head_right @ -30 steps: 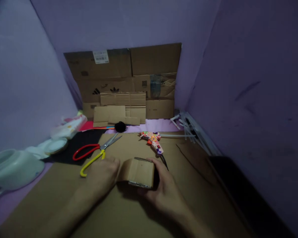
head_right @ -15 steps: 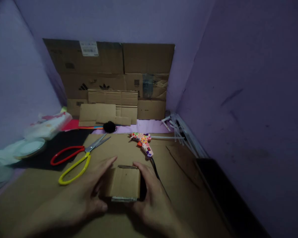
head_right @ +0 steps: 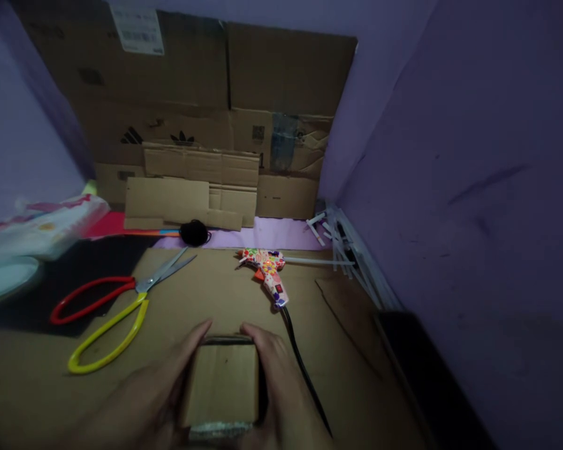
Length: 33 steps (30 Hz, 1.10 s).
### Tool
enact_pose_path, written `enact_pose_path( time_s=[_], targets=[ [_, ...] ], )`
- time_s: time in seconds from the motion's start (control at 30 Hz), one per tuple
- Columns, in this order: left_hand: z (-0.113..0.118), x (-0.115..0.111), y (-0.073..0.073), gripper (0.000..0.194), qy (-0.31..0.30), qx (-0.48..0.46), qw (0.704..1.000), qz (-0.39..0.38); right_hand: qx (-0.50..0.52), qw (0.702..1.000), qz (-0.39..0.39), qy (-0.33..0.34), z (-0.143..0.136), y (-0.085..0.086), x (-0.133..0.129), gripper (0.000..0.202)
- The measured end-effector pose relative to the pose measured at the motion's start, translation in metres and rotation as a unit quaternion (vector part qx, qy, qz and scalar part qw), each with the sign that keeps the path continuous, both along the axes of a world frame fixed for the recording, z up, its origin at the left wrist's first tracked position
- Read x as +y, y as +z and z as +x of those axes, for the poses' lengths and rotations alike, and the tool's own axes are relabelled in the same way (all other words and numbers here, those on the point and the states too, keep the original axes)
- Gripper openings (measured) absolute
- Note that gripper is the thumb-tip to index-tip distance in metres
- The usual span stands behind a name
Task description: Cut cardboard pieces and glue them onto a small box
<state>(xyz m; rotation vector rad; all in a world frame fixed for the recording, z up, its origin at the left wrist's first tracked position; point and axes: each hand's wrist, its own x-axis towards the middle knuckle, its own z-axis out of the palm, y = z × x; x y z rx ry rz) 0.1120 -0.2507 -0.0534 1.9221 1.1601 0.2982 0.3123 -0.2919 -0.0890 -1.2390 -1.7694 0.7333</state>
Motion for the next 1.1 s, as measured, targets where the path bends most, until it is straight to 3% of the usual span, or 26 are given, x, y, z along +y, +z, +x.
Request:
enact_pose_path(
  time_s=[0.13,0.27,0.37,0.7,1.1],
  targets=[
    [0.003,-0.005,0.012,0.084,0.015,0.003,1.000,-0.010,-0.012,0.998,0.048,0.030,0.007,-0.003,0.004,0.081],
    [0.003,-0.007,0.030,0.083,0.011,-0.027,1.000,-0.004,-0.039,0.998,0.024,0.038,0.009,-0.003,0.006,0.078],
    [0.002,-0.006,0.034,0.082,0.007,-0.044,0.999,-0.009,-0.031,0.998,0.021,0.045,0.008,0.002,0.005,0.074],
    [0.004,-0.003,0.030,0.079,0.014,-0.036,0.999,-0.033,0.003,0.992,-0.108,0.061,0.006,0.029,-0.007,0.088],
    [0.000,-0.013,0.006,0.097,0.009,-0.024,0.999,-0.038,-0.025,0.994,-0.085,0.057,0.007,0.032,-0.004,0.097]
  ],
)
